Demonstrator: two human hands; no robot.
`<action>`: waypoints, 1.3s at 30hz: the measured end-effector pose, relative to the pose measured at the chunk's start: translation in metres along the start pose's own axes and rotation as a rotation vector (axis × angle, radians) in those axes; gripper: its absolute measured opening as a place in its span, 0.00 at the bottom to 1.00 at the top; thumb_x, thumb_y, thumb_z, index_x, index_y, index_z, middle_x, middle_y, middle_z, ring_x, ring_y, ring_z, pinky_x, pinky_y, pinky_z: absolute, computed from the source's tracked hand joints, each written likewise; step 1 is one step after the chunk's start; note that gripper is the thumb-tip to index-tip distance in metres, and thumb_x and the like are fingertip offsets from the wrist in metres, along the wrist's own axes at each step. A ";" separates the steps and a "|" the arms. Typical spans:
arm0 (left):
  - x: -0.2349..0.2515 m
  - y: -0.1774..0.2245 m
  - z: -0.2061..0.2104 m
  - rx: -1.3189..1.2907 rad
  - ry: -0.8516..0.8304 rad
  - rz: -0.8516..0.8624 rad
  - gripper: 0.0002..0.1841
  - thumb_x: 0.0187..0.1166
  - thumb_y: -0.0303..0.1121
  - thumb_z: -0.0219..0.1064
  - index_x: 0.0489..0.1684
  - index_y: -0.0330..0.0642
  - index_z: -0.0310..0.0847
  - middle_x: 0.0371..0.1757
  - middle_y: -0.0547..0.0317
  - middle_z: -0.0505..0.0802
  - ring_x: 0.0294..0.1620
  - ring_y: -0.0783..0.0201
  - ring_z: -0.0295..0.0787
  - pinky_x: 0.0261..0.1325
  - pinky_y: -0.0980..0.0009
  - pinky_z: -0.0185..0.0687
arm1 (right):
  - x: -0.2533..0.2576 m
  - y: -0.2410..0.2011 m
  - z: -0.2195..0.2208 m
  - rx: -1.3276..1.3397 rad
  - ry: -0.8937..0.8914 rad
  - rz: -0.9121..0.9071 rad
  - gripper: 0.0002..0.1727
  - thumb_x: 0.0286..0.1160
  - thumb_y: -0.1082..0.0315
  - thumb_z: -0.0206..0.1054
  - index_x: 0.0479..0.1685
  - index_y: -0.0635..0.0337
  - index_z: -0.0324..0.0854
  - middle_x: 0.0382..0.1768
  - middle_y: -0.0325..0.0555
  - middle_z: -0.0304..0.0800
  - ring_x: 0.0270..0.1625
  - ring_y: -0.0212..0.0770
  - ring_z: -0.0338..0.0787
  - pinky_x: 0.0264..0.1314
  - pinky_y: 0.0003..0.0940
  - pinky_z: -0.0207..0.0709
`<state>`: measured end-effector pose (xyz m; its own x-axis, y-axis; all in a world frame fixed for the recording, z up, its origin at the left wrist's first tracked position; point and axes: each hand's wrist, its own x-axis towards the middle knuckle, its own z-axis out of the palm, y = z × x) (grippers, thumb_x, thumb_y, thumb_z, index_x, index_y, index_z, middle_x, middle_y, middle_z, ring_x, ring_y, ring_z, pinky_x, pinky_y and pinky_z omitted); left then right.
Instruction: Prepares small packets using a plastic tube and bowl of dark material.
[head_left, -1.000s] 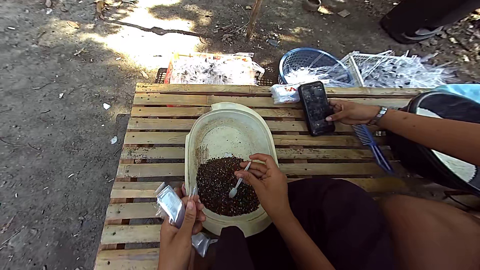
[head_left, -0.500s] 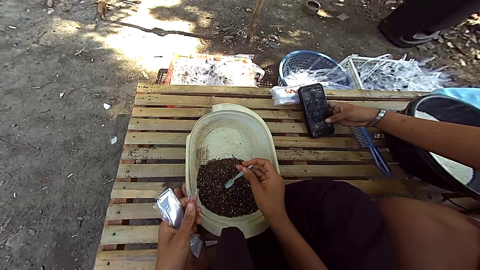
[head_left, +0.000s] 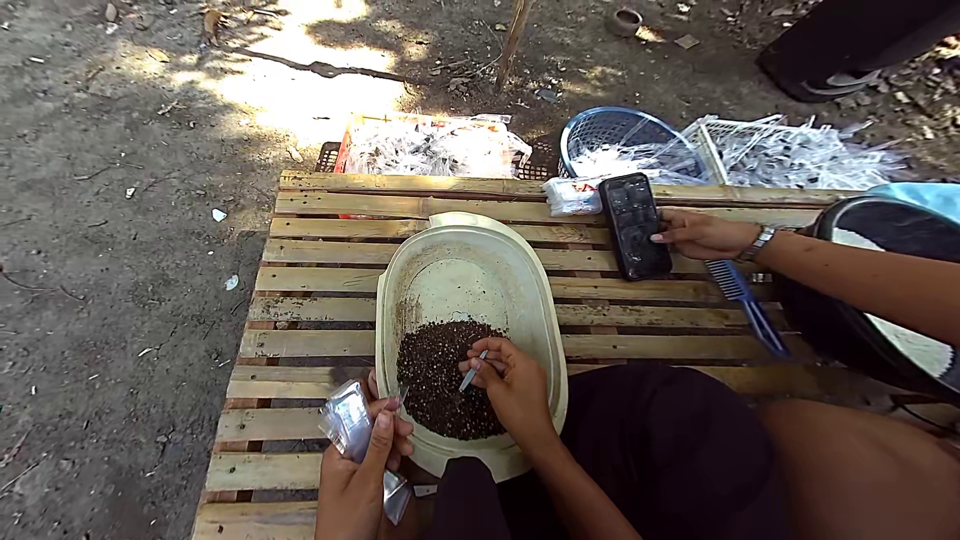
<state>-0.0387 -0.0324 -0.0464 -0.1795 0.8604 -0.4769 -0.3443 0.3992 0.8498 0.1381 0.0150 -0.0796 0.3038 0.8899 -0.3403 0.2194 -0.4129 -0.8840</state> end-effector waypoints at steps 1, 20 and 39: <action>0.000 0.000 -0.001 0.023 -0.008 0.003 0.10 0.85 0.19 0.54 0.52 0.28 0.82 0.29 0.61 0.95 0.24 0.75 0.89 0.28 0.82 0.82 | 0.000 -0.002 -0.001 0.028 0.003 0.017 0.10 0.73 0.86 0.67 0.52 0.74 0.82 0.38 0.53 0.94 0.36 0.36 0.96 0.43 0.28 0.90; 0.003 -0.003 0.002 0.368 -0.090 0.114 0.05 0.73 0.26 0.70 0.40 0.36 0.91 0.32 0.65 0.96 0.33 0.75 0.91 0.51 0.74 0.84 | -0.012 -0.061 -0.007 0.179 0.076 -0.238 0.12 0.68 0.86 0.69 0.48 0.65 0.84 0.36 0.44 0.95 0.33 0.33 0.96 0.38 0.25 0.92; 0.016 -0.004 0.023 0.073 -0.331 0.343 0.05 0.75 0.30 0.73 0.41 0.40 0.92 0.33 0.65 0.96 0.32 0.74 0.92 0.42 0.77 0.90 | -0.033 -0.062 -0.022 0.184 -0.065 -0.913 0.02 0.78 0.75 0.68 0.42 0.64 0.85 0.43 0.47 0.95 0.48 0.36 0.97 0.52 0.27 0.92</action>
<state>-0.0187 -0.0129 -0.0521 0.0359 0.9962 -0.0788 -0.2492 0.0852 0.9647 0.1349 0.0070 -0.0065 0.0321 0.8661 0.4988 0.1954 0.4840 -0.8530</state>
